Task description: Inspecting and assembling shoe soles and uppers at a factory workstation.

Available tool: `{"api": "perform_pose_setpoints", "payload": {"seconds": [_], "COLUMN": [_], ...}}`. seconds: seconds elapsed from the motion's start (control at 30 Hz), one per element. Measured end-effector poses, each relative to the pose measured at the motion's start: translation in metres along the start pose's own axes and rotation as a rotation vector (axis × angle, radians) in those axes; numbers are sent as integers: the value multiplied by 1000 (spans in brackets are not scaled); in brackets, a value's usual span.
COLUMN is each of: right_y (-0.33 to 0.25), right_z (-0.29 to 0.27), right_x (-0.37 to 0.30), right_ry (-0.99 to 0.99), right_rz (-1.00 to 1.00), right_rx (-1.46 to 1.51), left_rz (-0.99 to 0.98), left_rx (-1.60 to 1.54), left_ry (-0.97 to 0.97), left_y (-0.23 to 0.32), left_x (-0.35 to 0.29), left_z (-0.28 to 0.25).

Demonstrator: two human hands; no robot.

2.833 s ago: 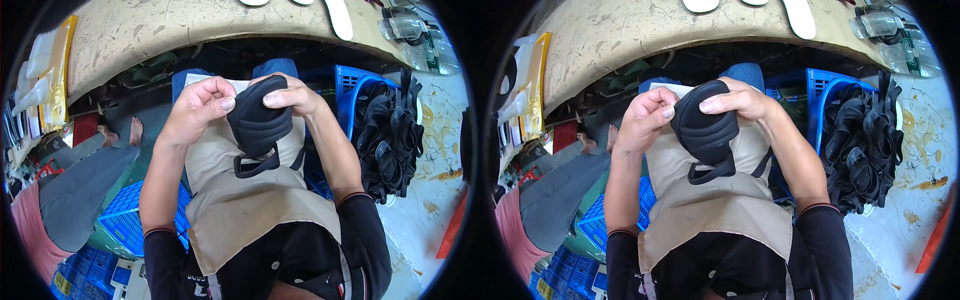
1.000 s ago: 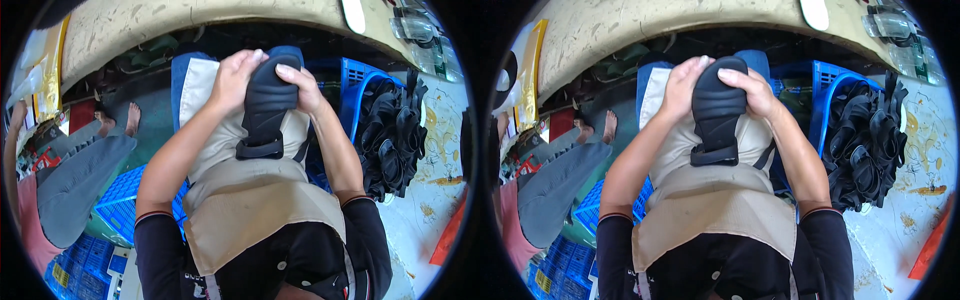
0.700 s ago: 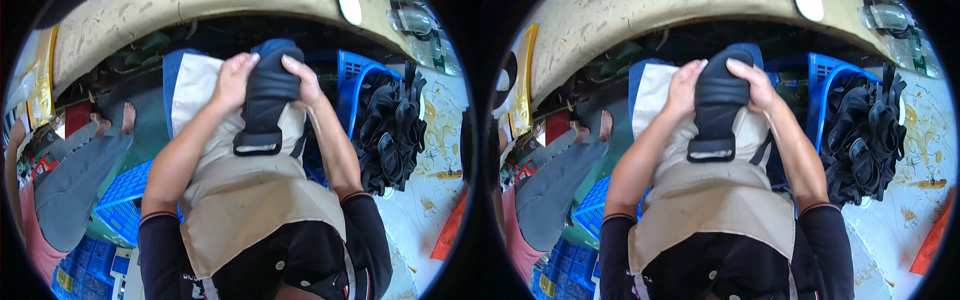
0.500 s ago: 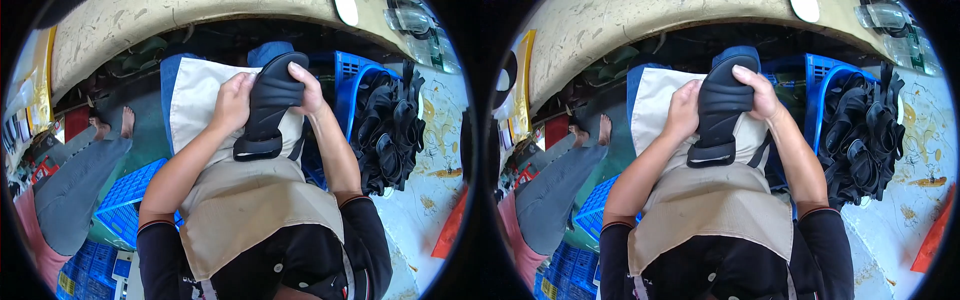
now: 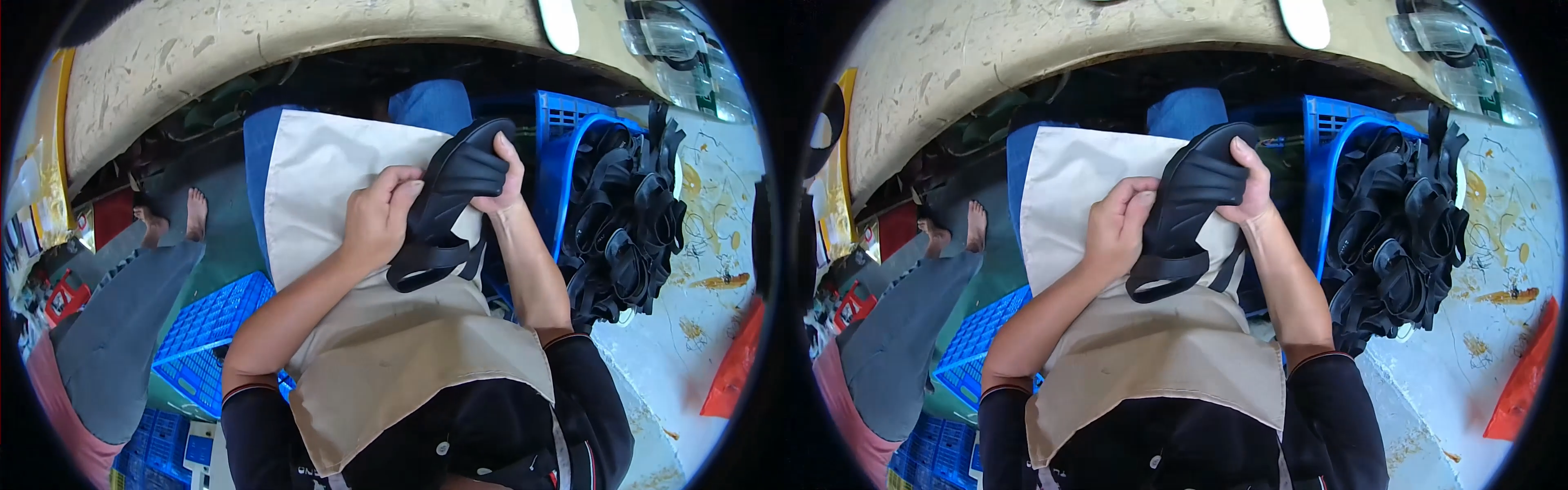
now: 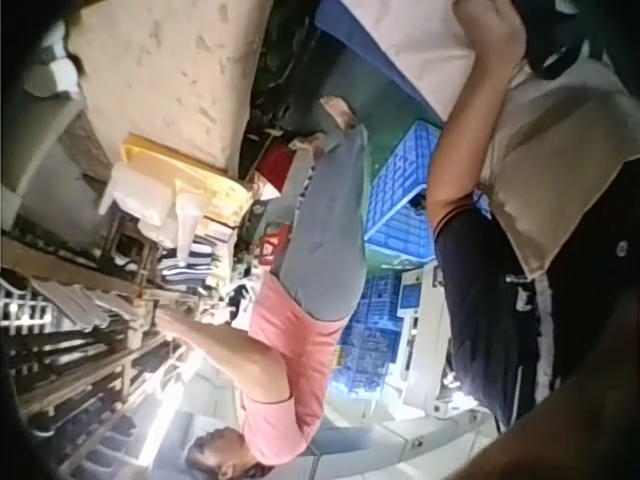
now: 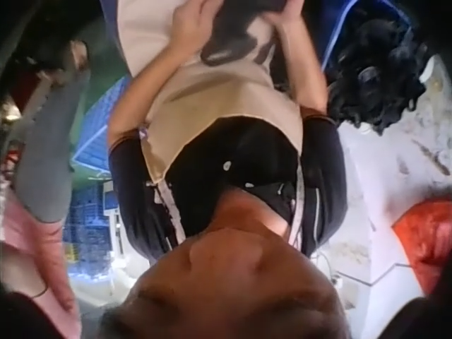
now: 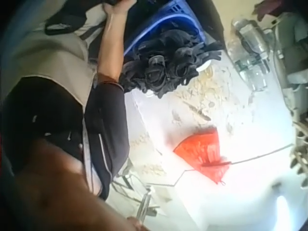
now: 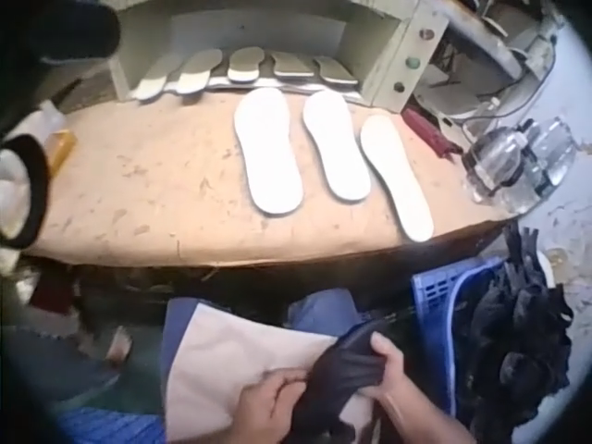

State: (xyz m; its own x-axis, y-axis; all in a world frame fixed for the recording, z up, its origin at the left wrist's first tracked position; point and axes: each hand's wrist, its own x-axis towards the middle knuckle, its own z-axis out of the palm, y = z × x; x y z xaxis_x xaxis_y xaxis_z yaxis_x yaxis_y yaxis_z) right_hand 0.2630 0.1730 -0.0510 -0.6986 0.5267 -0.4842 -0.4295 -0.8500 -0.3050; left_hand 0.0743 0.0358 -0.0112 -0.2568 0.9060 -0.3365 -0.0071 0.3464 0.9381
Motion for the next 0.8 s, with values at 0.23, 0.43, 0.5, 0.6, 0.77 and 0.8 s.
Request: {"api": "perform_pose_setpoints", "payload": {"seconds": [0.23,0.43,0.5,0.6,0.77,0.8], "right_y": [-4,-2,-2,-3,1,1], "right_z": [-20,-35,-37,-41,-54,-58], "right_x": [11,15,15,12,5,5], "right_ry": [-37,-153,-176,-242,-145,-100], "right_rz": [52,72,65,87,42,31], "right_rx": [12,-31,-62,16,27,26], "left_rz": [69,105,157,105,-70,-131], "left_rx": [-119,-173,-166,51,-107,-186], "left_ry": [3,-18,-4,30,54,58], "left_y": [-13,-28,-32,-31,-1,6], "left_x": [12,19,19,16,13,14], "left_z": [-2,17,23,27,14,11]}}
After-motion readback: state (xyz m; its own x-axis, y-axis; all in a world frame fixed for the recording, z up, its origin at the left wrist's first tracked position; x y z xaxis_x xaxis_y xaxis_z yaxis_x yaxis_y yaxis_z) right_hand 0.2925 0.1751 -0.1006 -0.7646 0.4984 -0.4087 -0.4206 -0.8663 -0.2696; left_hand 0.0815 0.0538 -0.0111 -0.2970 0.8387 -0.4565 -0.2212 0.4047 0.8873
